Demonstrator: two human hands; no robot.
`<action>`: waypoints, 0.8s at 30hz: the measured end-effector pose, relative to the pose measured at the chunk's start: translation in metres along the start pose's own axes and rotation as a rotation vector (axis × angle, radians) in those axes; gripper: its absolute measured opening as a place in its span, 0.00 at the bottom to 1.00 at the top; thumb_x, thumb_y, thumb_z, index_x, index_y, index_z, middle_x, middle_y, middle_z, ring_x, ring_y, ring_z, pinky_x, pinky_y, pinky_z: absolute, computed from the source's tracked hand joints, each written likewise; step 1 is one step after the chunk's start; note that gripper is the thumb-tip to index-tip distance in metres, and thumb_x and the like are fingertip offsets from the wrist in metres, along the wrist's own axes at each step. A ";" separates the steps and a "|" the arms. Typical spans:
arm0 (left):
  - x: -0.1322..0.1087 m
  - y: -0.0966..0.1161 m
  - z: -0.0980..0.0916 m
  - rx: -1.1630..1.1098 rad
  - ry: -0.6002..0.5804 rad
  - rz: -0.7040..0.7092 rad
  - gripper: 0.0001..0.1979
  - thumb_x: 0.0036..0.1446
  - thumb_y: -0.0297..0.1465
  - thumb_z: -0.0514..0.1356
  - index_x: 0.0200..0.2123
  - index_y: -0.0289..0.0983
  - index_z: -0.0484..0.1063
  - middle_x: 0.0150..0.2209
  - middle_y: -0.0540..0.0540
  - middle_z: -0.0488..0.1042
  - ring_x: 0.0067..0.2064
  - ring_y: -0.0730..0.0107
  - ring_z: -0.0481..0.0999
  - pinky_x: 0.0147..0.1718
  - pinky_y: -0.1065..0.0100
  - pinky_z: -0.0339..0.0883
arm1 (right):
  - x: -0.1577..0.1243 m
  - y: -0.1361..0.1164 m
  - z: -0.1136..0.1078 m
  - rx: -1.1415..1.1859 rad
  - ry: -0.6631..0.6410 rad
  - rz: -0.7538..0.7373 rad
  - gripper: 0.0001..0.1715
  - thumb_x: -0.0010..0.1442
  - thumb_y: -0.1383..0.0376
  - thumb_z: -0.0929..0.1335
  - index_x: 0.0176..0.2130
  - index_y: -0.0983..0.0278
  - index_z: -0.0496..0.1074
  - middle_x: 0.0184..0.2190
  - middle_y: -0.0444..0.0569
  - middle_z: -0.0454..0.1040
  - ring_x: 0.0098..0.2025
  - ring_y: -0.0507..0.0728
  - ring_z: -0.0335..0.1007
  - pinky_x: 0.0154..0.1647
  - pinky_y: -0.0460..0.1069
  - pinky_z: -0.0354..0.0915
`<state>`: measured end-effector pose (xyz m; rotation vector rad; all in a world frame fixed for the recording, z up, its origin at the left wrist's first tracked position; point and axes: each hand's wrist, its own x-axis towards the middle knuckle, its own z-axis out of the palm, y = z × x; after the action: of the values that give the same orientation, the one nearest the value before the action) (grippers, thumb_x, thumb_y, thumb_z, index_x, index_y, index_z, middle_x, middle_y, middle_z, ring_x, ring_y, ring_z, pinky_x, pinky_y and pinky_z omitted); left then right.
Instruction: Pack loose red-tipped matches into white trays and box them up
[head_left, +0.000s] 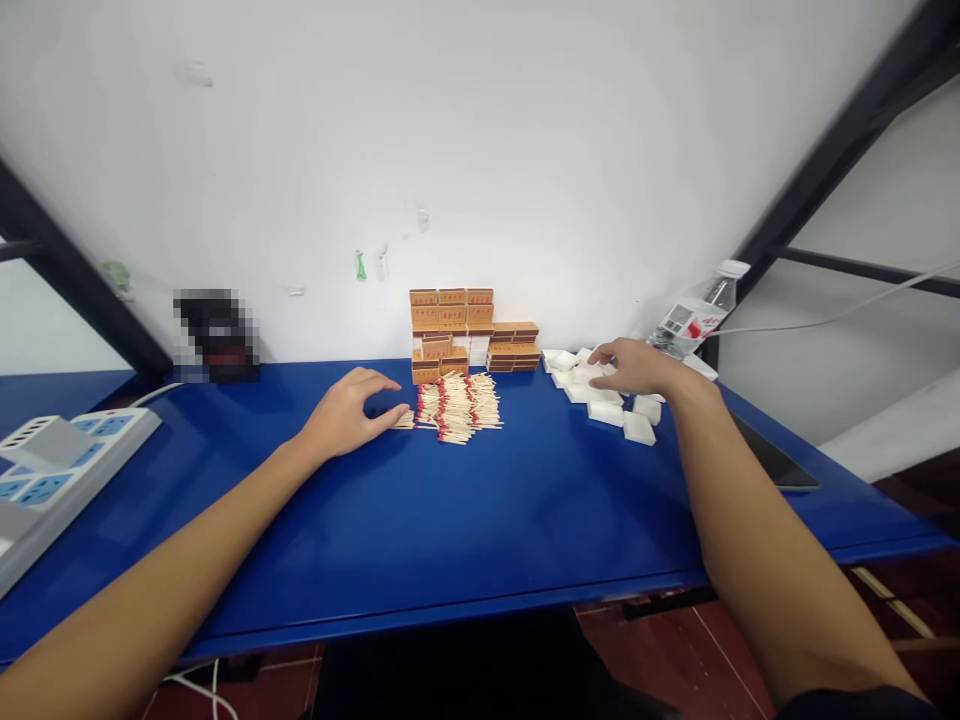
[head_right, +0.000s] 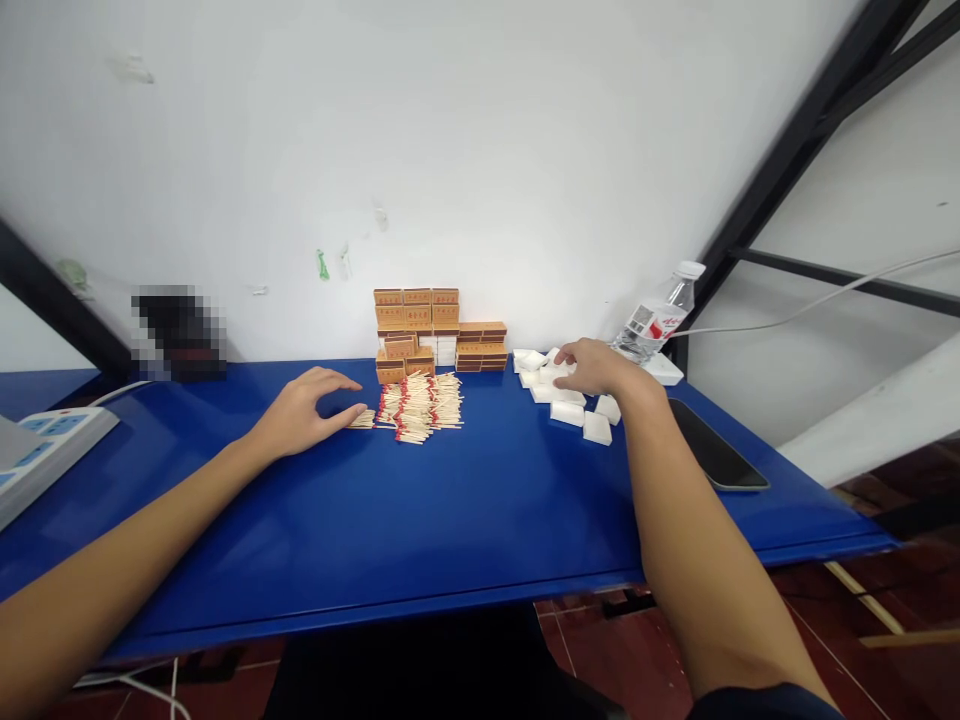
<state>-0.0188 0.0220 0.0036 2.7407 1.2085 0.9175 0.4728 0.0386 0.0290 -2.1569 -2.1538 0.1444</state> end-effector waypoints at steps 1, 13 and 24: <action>0.000 0.000 -0.001 0.004 0.012 0.002 0.18 0.66 0.46 0.61 0.48 0.39 0.79 0.48 0.42 0.82 0.52 0.54 0.78 0.55 0.53 0.72 | 0.001 0.001 0.002 -0.004 -0.013 0.003 0.19 0.73 0.57 0.68 0.59 0.60 0.73 0.60 0.54 0.73 0.54 0.59 0.75 0.55 0.59 0.74; 0.000 0.031 -0.009 -0.019 0.094 0.149 0.14 0.65 0.41 0.63 0.47 0.39 0.78 0.43 0.43 0.82 0.46 0.58 0.77 0.50 0.55 0.72 | -0.044 -0.098 -0.021 0.246 0.128 -0.327 0.18 0.57 0.53 0.76 0.44 0.60 0.78 0.39 0.49 0.80 0.36 0.58 0.73 0.37 0.52 0.67; -0.013 0.071 0.004 -0.090 -0.298 0.209 0.28 0.54 0.55 0.68 0.47 0.41 0.75 0.44 0.45 0.80 0.45 0.56 0.81 0.40 0.59 0.73 | -0.091 -0.197 0.036 0.377 -0.009 -0.843 0.15 0.60 0.57 0.77 0.43 0.60 0.74 0.41 0.48 0.77 0.41 0.58 0.73 0.41 0.52 0.66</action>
<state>0.0243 -0.0352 0.0100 2.8364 0.8248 0.5299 0.2724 -0.0526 0.0197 -0.9493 -2.5646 0.4372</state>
